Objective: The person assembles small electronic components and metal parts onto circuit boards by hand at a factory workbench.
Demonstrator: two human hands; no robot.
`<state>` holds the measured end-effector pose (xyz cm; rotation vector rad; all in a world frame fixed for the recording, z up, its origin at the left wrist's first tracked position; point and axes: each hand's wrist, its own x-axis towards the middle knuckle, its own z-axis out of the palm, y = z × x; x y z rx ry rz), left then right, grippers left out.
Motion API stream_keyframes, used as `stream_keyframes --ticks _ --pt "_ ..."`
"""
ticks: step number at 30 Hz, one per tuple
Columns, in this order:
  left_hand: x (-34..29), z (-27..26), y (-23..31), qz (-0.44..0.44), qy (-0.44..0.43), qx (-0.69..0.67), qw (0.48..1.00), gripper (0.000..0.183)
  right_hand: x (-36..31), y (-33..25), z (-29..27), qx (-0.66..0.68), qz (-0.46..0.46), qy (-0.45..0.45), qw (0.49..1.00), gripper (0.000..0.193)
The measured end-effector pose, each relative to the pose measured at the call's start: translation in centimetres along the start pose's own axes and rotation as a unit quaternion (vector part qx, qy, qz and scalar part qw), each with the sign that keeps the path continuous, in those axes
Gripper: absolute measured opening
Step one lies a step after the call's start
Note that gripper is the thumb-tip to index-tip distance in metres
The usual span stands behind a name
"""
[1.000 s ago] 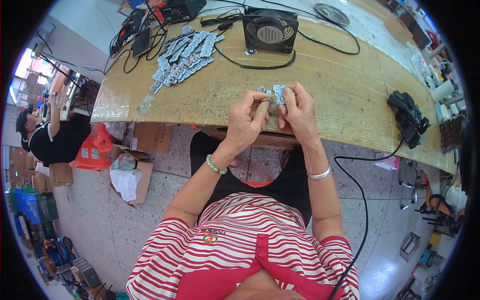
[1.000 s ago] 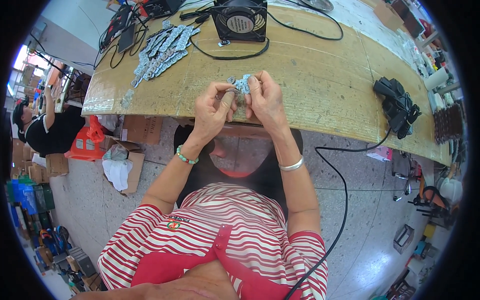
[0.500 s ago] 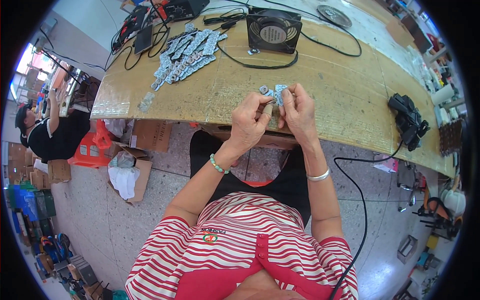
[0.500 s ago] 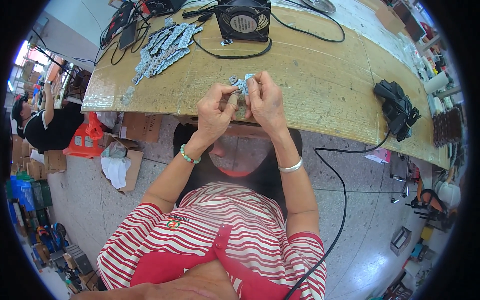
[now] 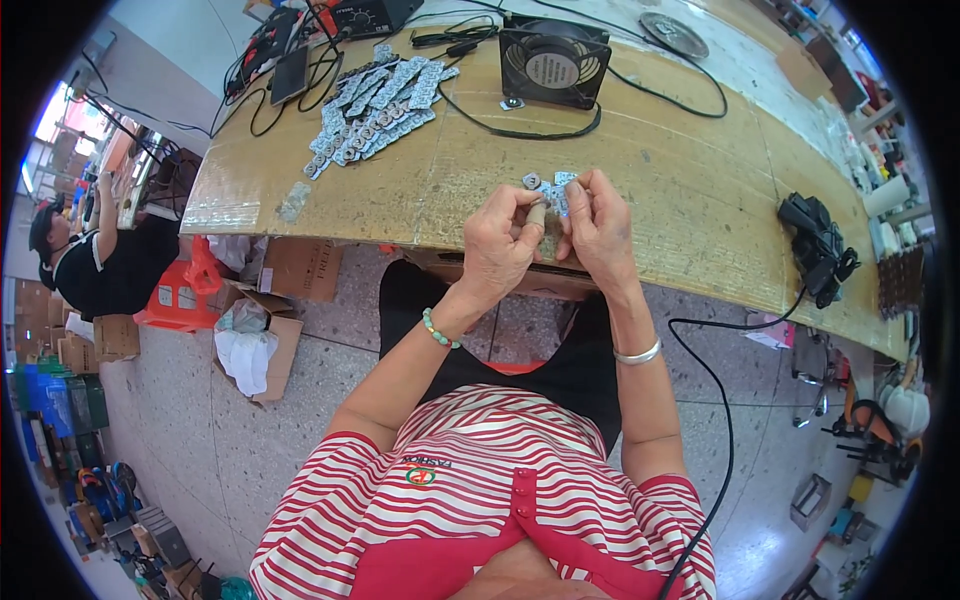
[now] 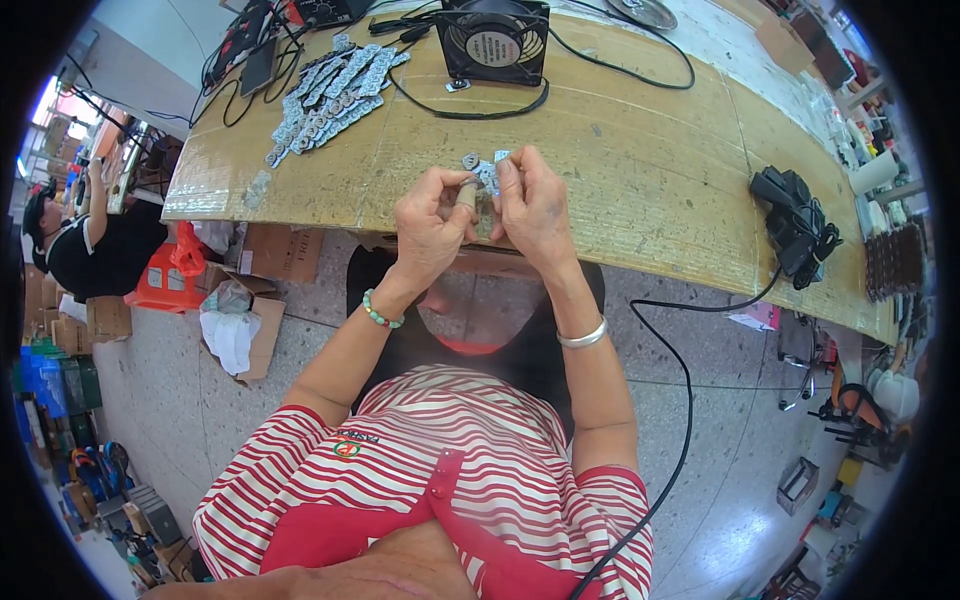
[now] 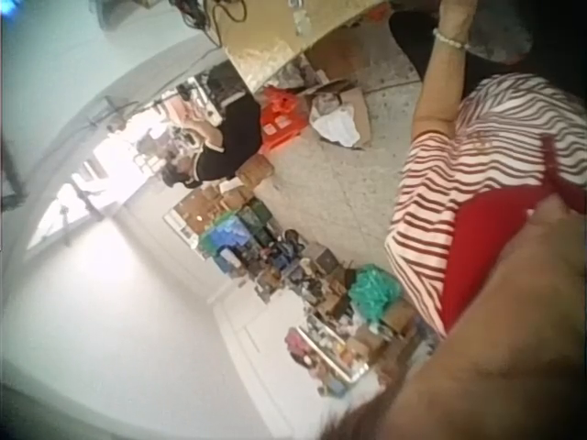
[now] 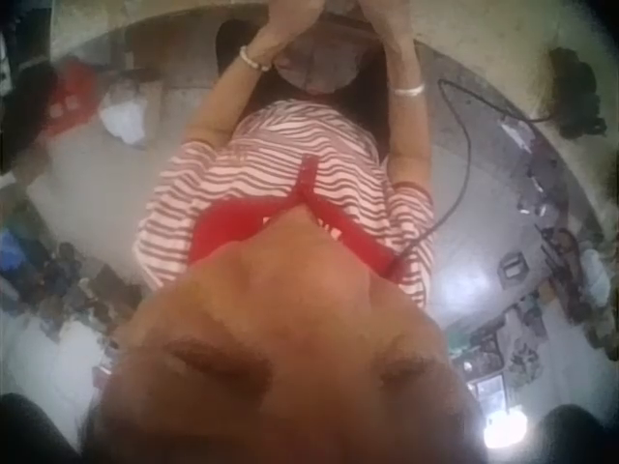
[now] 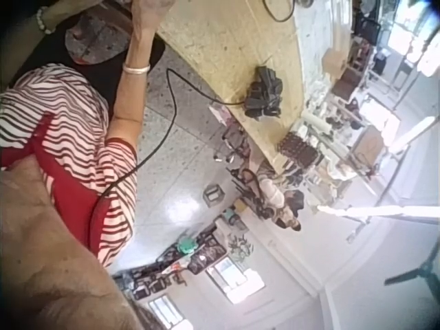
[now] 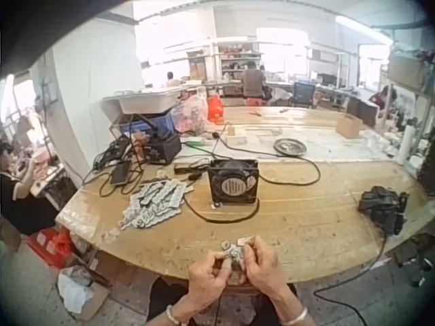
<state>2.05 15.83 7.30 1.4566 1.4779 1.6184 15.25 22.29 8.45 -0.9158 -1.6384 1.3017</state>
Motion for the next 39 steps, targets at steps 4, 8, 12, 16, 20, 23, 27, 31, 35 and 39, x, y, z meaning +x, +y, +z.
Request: stream_keyframes --ticks 4,8,12,16,20,23,27,31,35,39 --pt "-0.1 -0.1 0.0 -0.005 -0.005 -0.005 1.0 0.023 -0.4 -0.2 0.2 0.022 0.005 0.018 1.0 0.019" --pt "-0.2 0.0 -0.2 0.037 -0.006 0.023 0.999 0.025 -0.4 -0.4 0.5 -0.017 -0.004 0.026 1.0 0.017" --pt "0.0 -0.5 -1.9 0.103 0.0 0.084 0.991 0.026 0.0 -0.3 1.3 -0.029 0.001 0.036 0.999 0.016" --pt "0.4 -0.3 -1.3 0.097 -0.004 0.052 0.994 0.024 0.2 -0.4 0.9 0.002 0.01 0.05 0.999 0.015" --pt "0.8 0.5 0.0 -0.053 -0.051 -0.16 0.984 0.016 -0.4 -0.3 -0.9 0.024 0.037 0.058 0.997 0.016" --pt "1.2 -0.5 -0.6 -0.033 -0.066 -0.184 0.98 0.013 -0.1 0.1 0.1 -0.113 -0.029 0.062 0.991 0.014" --pt "1.0 -1.2 -0.2 -0.113 -0.098 -0.203 0.968 0.01 -0.7 -0.1 0.5 -0.116 -0.126 0.111 0.979 0.012" --pt "1.1 -0.9 0.0 -0.101 -0.091 -0.216 0.967 0.009 -0.8 -0.2 0.3 -0.103 -0.152 0.094 0.979 0.015" --pt "1.5 -0.9 0.3 -0.119 -0.084 -0.138 0.98 0.005 -0.4 -0.1 0.4 -0.096 -0.066 0.087 0.989 0.017" --pt "1.9 -1.0 0.0 -0.1 -0.084 -0.161 0.978 0.005 0.4 0.8 -0.5 -0.106 -0.039 0.164 0.98 0.021"
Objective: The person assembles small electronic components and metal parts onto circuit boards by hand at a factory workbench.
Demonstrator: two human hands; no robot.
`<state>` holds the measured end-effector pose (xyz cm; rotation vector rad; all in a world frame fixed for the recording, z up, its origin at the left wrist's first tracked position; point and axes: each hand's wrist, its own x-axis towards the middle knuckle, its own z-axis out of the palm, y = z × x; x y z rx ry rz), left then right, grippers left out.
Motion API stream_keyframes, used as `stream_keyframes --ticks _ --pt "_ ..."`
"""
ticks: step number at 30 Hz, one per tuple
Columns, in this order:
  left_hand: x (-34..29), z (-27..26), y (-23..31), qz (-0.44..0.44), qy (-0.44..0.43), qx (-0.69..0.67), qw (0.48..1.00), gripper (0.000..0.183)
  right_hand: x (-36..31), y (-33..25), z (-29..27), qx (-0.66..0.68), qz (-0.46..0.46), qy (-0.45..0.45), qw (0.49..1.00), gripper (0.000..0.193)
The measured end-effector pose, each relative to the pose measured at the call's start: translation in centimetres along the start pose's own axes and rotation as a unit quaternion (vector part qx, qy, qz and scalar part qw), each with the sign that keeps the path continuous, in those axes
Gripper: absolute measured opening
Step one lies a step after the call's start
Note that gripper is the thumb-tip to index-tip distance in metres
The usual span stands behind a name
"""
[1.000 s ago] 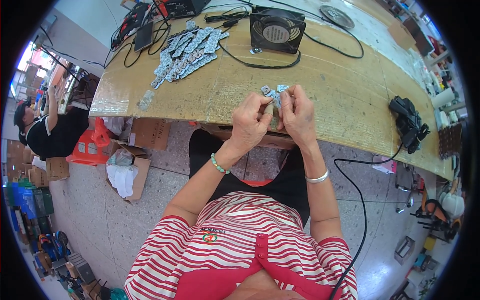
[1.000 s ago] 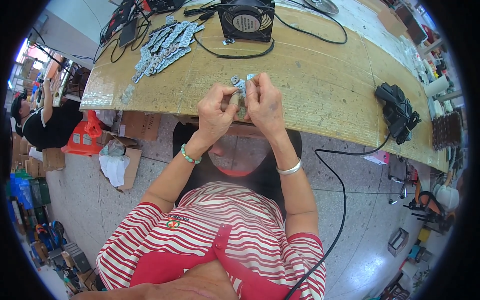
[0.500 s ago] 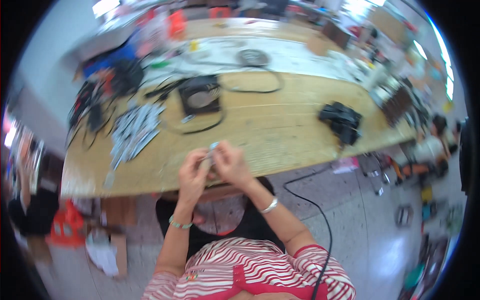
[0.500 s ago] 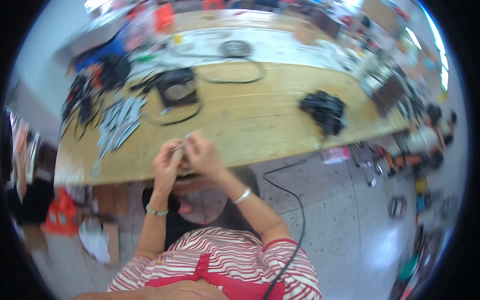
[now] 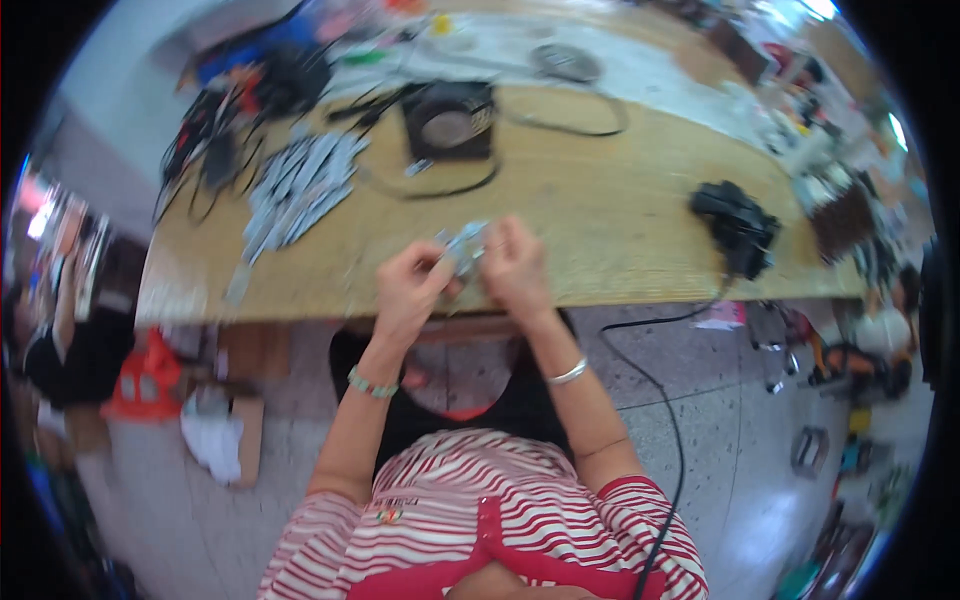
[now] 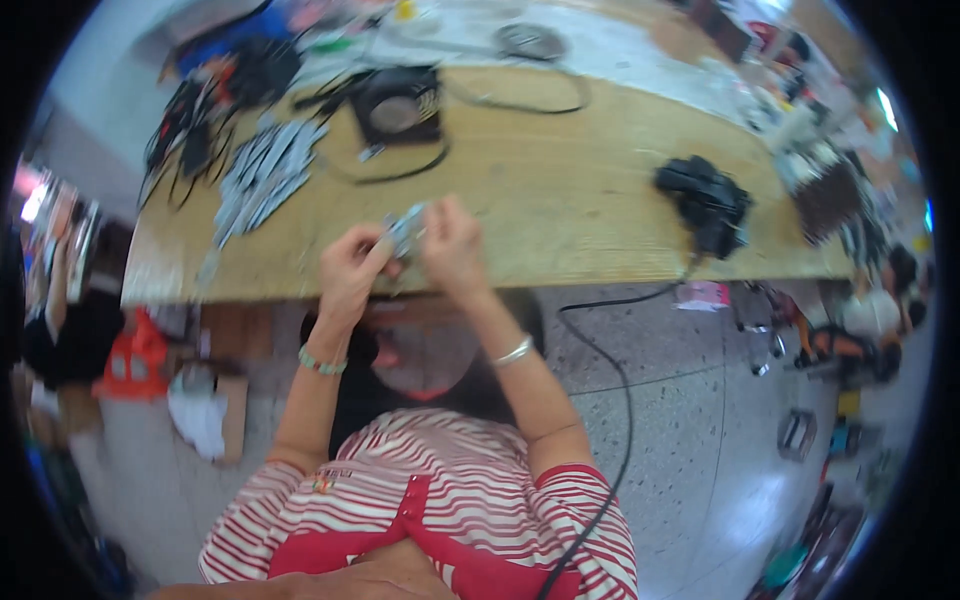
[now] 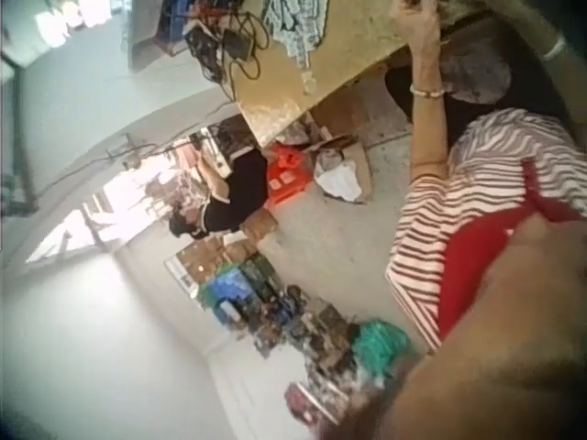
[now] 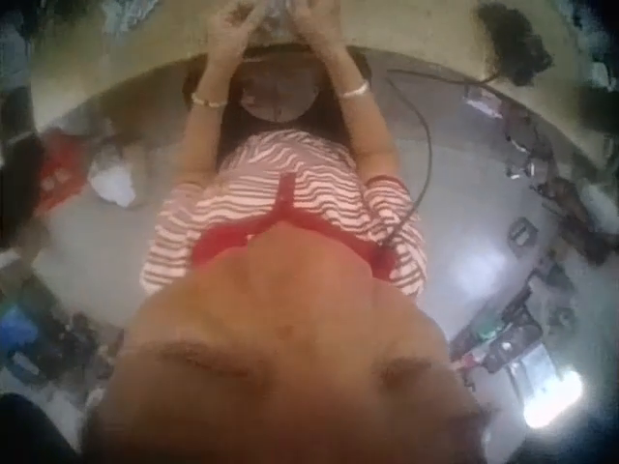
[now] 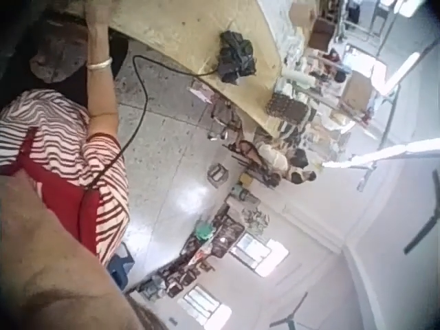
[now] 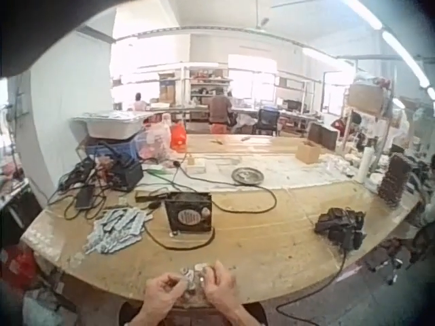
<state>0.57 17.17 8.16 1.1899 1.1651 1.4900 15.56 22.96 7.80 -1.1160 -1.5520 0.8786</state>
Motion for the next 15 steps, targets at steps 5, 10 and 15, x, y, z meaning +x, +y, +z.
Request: stream_keyframes --ticks 5,10,15 --pt "0.4 0.6 -0.6 0.02 0.073 0.0 0.997 0.007 -0.3 -0.9 -0.2 0.138 0.078 -0.075 0.985 0.023" --pt "-0.1 0.4 -0.4 0.065 0.092 0.032 0.993 0.01 -1.0 -1.2 0.6 0.112 0.045 -0.09 0.989 0.021" --pt "-0.1 0.2 -0.5 0.052 0.057 0.019 0.997 0.01 -1.2 -1.0 1.0 0.028 -0.035 -0.077 0.996 0.017"
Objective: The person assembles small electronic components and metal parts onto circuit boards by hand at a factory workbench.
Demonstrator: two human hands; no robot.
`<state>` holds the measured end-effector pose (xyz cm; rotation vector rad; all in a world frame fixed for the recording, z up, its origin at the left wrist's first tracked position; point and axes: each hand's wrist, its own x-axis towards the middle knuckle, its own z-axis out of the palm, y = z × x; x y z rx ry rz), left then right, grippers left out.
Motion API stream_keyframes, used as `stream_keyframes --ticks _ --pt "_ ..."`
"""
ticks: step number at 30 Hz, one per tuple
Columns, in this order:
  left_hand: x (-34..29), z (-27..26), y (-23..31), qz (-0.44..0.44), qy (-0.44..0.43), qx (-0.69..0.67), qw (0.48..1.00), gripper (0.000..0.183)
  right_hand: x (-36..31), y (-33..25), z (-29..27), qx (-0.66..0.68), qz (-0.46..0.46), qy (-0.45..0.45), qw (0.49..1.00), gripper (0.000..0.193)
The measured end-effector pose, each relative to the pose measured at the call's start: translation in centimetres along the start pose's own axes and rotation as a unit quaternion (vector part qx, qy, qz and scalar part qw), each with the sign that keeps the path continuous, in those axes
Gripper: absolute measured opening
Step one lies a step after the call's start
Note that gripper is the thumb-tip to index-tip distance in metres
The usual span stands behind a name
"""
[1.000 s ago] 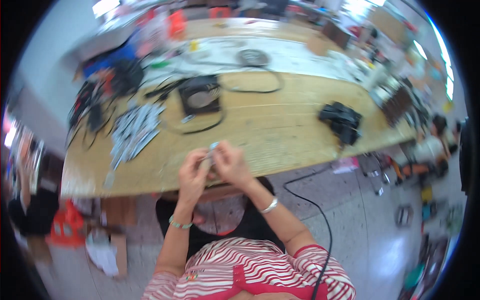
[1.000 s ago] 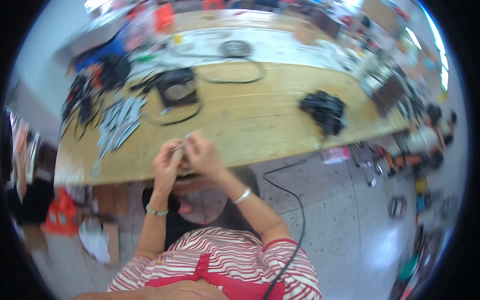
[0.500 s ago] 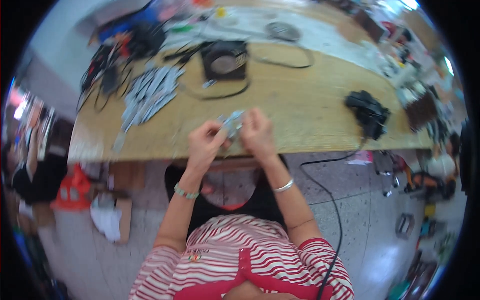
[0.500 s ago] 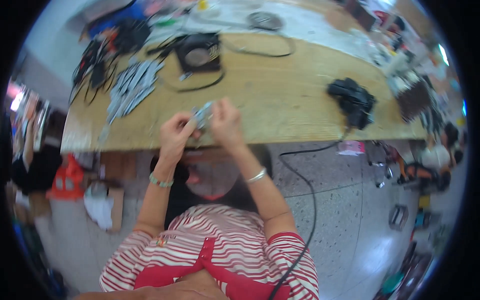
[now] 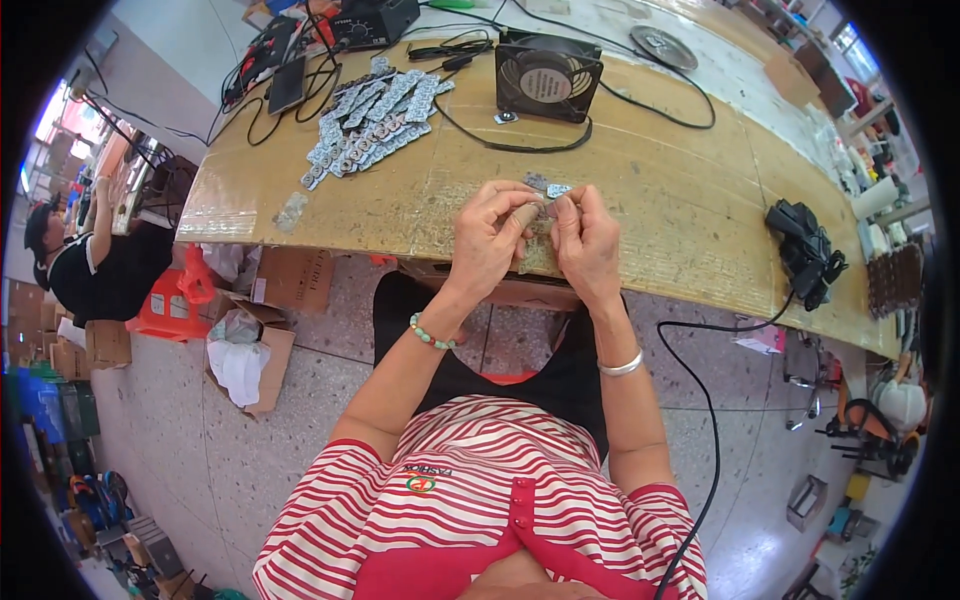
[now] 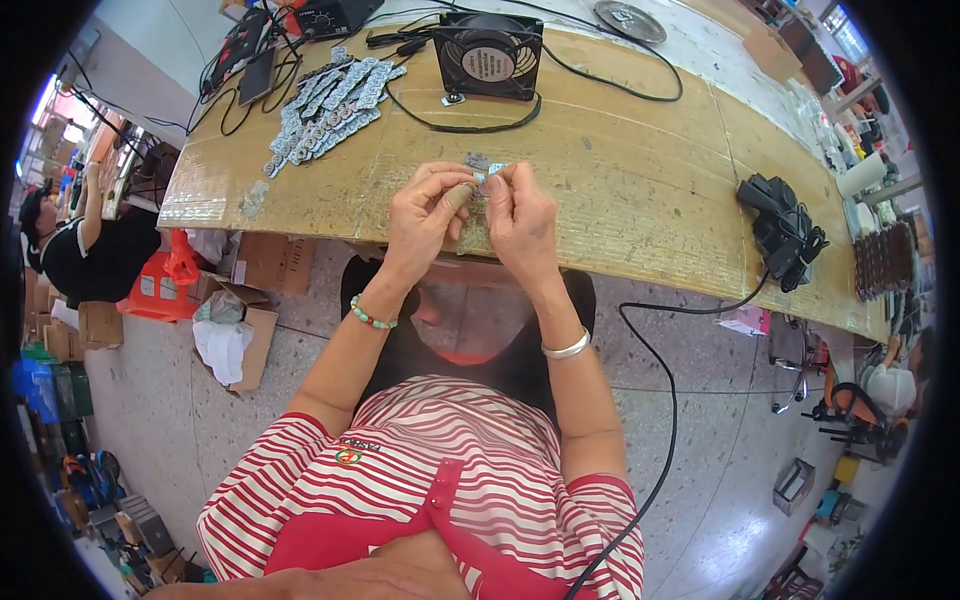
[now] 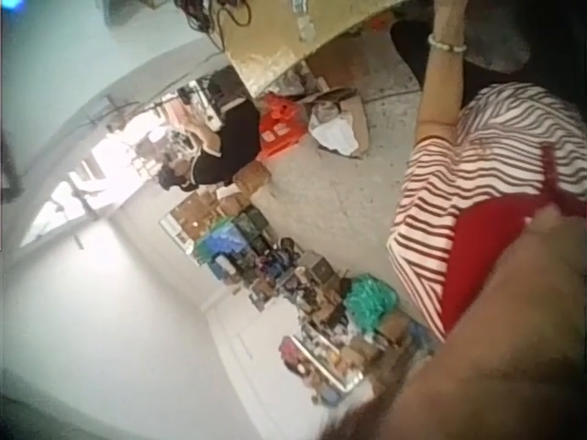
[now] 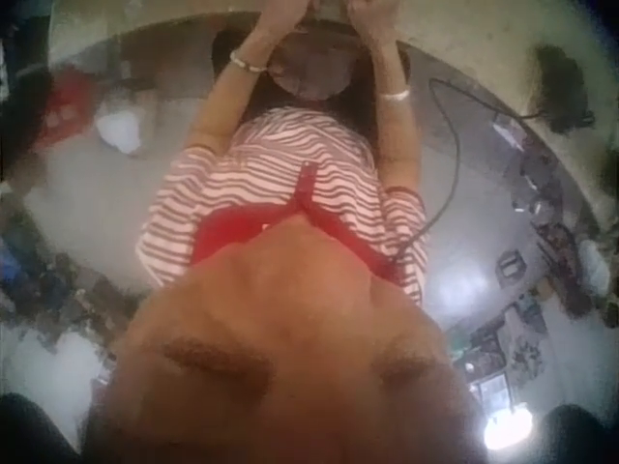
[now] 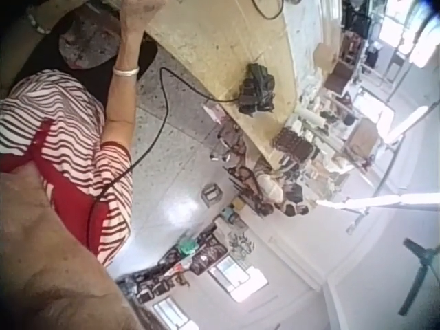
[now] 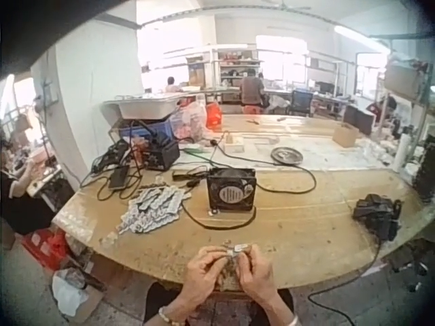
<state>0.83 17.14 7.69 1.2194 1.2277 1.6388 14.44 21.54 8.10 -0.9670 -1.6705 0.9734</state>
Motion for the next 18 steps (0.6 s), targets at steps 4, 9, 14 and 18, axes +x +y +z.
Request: stream_keyframes --ticks 4,9,14,18 --pt "0.09 -0.21 -0.02 -0.031 -0.015 -0.002 0.999 0.011 0.08 0.29 0.02 -0.015 -0.038 -0.02 0.999 0.016" --pt "0.13 -0.21 0.18 -0.055 -0.026 0.006 0.998 0.013 0.1 -0.1 -0.33 0.023 0.037 -0.007 0.999 0.016" --pt "0.17 -0.55 -0.25 -0.081 -0.032 -0.025 0.996 0.015 0.3 0.21 -0.01 -0.012 -0.012 -0.009 1.0 0.016" --pt "0.23 -0.75 -0.05 -0.103 -0.049 -0.046 0.992 0.017 0.27 -0.16 0.27 -0.062 -0.056 -0.016 0.996 0.015"
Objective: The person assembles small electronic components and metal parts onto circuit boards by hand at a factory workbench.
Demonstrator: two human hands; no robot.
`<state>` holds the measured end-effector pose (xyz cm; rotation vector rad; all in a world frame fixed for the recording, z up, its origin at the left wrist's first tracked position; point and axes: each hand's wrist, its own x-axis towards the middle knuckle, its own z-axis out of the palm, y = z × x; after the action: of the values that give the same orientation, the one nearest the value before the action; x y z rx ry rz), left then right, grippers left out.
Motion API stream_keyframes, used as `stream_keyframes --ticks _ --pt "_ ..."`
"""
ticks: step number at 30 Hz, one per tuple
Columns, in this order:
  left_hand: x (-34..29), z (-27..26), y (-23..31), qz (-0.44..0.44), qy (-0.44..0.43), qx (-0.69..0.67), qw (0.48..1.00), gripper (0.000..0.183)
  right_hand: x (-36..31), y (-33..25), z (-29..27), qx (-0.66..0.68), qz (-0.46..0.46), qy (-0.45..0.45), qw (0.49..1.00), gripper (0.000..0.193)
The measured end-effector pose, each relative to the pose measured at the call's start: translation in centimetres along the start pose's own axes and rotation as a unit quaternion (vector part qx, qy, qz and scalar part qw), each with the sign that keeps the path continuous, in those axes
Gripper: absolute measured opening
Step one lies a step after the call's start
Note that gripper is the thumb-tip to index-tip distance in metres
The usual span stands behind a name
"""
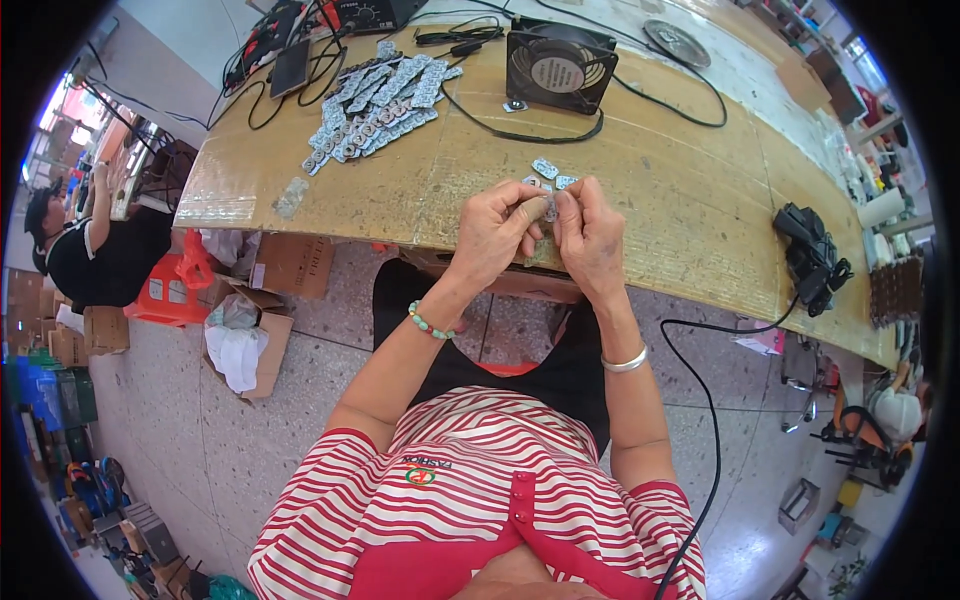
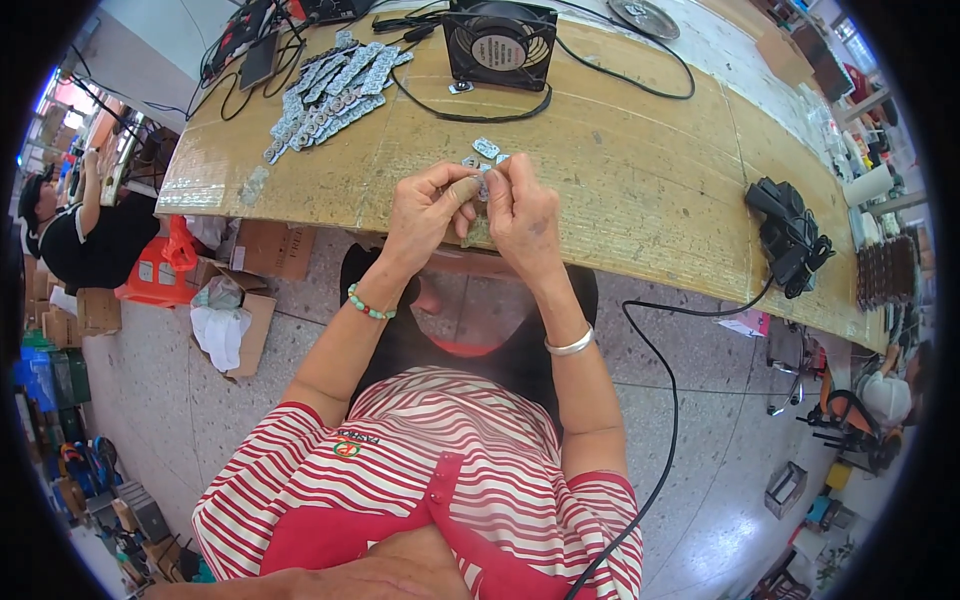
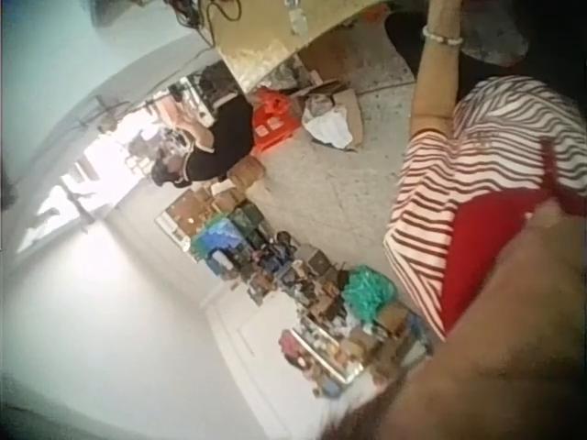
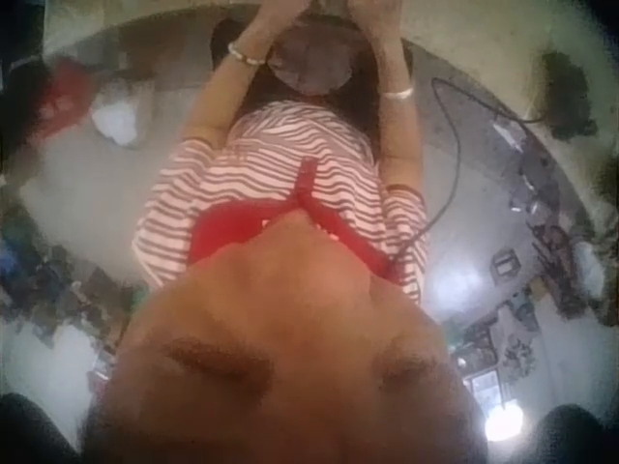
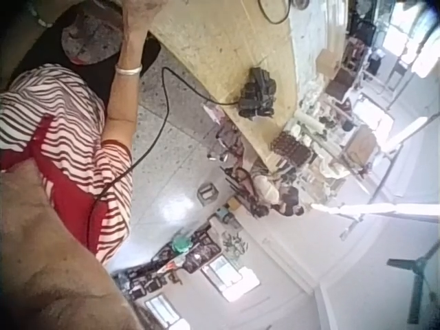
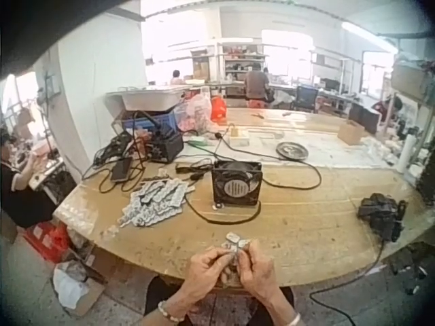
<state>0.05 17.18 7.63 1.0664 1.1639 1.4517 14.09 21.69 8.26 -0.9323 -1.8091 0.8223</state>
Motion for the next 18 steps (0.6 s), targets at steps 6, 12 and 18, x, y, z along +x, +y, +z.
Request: stream_keyframes --ticks 6,12,18 --pt "-0.2 0.1 0.5 -0.033 -0.02 -0.051 0.998 0.019 0.1 0.6 -0.2 0.004 0.015 -0.006 1.0 0.017" --pt "-1.0 0.3 -0.1 0.039 -0.033 -0.052 0.997 0.022 0.7 0.3 -1.4 0.175 0.18 -0.082 0.965 0.021" --pt "-1.1 0.4 -0.6 0.109 -0.024 0.019 0.994 0.023 0.8 0.6 -1.8 0.168 0.176 -0.112 0.964 0.022"
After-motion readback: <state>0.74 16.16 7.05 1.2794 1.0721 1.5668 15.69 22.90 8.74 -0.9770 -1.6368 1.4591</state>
